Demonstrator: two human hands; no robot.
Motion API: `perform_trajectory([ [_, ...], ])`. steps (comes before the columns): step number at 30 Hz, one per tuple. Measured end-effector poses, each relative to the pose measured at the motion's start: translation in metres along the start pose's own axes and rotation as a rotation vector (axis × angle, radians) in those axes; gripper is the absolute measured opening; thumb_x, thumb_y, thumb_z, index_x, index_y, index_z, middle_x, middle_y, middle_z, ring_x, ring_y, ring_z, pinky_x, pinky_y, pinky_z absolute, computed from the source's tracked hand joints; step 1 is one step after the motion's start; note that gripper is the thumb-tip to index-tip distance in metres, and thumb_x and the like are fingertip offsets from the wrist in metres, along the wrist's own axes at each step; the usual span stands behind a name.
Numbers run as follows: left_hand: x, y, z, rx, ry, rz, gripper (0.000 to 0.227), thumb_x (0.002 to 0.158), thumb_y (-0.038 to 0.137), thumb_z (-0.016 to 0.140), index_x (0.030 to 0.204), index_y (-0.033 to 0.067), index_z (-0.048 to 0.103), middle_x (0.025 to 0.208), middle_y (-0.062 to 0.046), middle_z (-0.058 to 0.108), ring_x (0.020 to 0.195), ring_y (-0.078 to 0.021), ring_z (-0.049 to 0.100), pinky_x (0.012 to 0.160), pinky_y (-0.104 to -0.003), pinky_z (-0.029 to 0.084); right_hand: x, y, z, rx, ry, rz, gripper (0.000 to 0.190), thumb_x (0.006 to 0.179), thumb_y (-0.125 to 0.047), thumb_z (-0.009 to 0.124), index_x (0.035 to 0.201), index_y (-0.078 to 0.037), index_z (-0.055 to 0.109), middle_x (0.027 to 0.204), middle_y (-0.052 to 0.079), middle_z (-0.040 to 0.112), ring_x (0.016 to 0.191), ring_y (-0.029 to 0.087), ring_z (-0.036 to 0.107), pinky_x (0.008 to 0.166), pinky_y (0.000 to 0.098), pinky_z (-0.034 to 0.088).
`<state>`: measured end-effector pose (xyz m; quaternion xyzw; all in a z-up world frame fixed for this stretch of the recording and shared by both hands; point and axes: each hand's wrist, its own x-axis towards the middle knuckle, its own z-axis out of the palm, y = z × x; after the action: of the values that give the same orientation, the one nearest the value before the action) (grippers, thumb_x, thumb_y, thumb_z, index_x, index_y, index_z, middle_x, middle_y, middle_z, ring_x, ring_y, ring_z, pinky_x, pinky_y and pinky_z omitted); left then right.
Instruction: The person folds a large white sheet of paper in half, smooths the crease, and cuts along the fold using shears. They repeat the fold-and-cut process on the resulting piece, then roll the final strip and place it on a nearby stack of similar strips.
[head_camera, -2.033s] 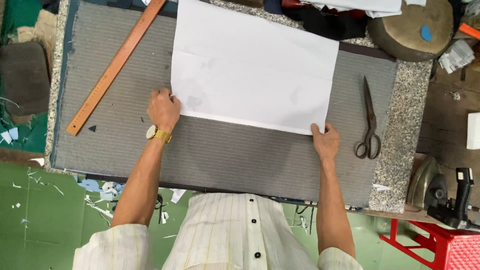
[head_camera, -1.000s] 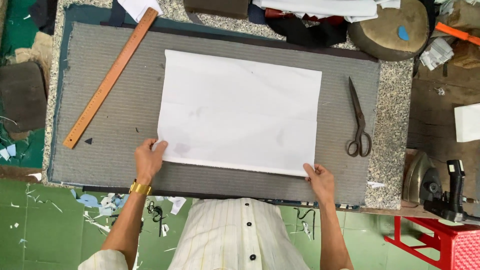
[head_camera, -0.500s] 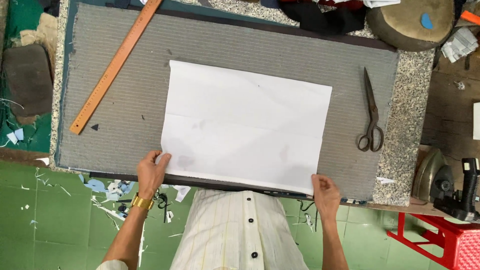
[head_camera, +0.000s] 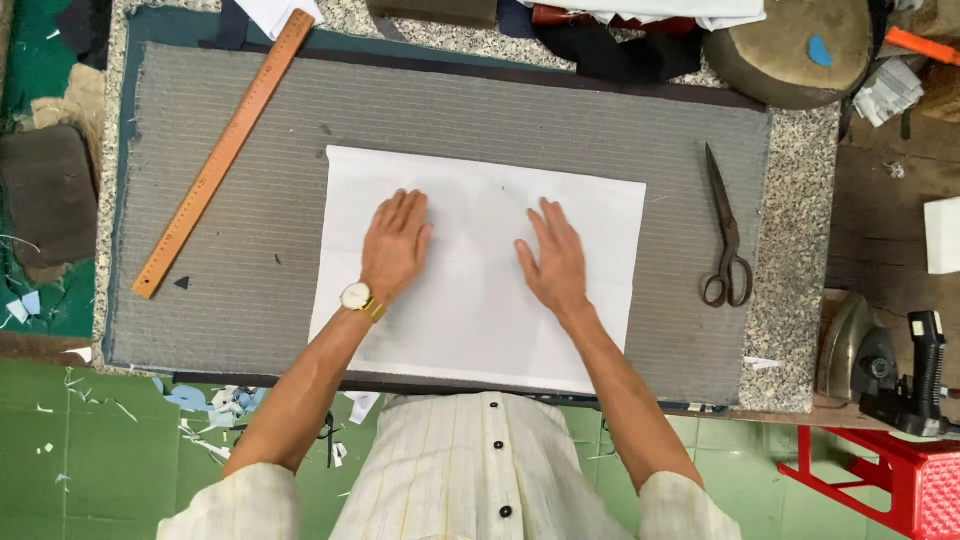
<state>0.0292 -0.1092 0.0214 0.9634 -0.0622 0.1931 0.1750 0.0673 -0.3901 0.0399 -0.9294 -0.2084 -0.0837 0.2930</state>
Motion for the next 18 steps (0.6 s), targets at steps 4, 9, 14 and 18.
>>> perform_trajectory([
  [4,0.026,0.007,0.039,-0.061,-0.124,0.168,0.041,0.106,0.025,0.053,0.14,0.0026,0.061,0.136,-0.02,0.066,0.135,-0.0335,0.055,0.118,-0.045,0.036,0.016,-0.006,0.05,-0.039,-0.16,-0.091,0.047,0.106,-0.032,0.05,0.148,-0.01,0.05,0.158,0.016,0.041,0.147,0.034,0.035,0.121,0.0466,0.029],
  [9,0.034,-0.008,0.054,0.04,-0.442,0.189,0.064,0.108,0.055,0.036,0.157,0.0156,0.043,0.165,-0.008,0.04,0.156,-0.0279,0.025,0.128,-0.049,0.01,0.014,0.013,0.069,-0.246,-0.352,-0.113,0.061,0.108,-0.056,0.028,0.159,-0.022,0.035,0.17,0.004,0.017,0.157,0.026,0.009,0.127,0.0494,0.002],
  [14,0.038,-0.008,0.052,0.105,-0.601,0.105,0.068,0.108,0.06,0.026,0.164,0.0228,0.029,0.172,-0.002,0.023,0.16,-0.0252,0.008,0.129,-0.049,-0.005,0.014,0.057,0.042,-0.293,-0.298,0.029,0.062,0.107,-0.056,0.036,0.16,-0.023,0.035,0.17,0.006,0.019,0.156,0.029,0.013,0.125,0.0551,0.002],
  [18,0.033,-0.014,0.062,0.115,-0.59,0.12,0.07,0.106,0.062,0.028,0.164,0.0247,0.028,0.172,-0.001,0.021,0.16,-0.0253,0.008,0.129,-0.05,-0.004,0.002,0.104,0.011,-0.388,-0.244,0.183,0.065,0.108,-0.06,0.03,0.162,-0.024,0.031,0.171,0.008,0.018,0.156,0.032,0.008,0.123,0.0574,0.001],
])
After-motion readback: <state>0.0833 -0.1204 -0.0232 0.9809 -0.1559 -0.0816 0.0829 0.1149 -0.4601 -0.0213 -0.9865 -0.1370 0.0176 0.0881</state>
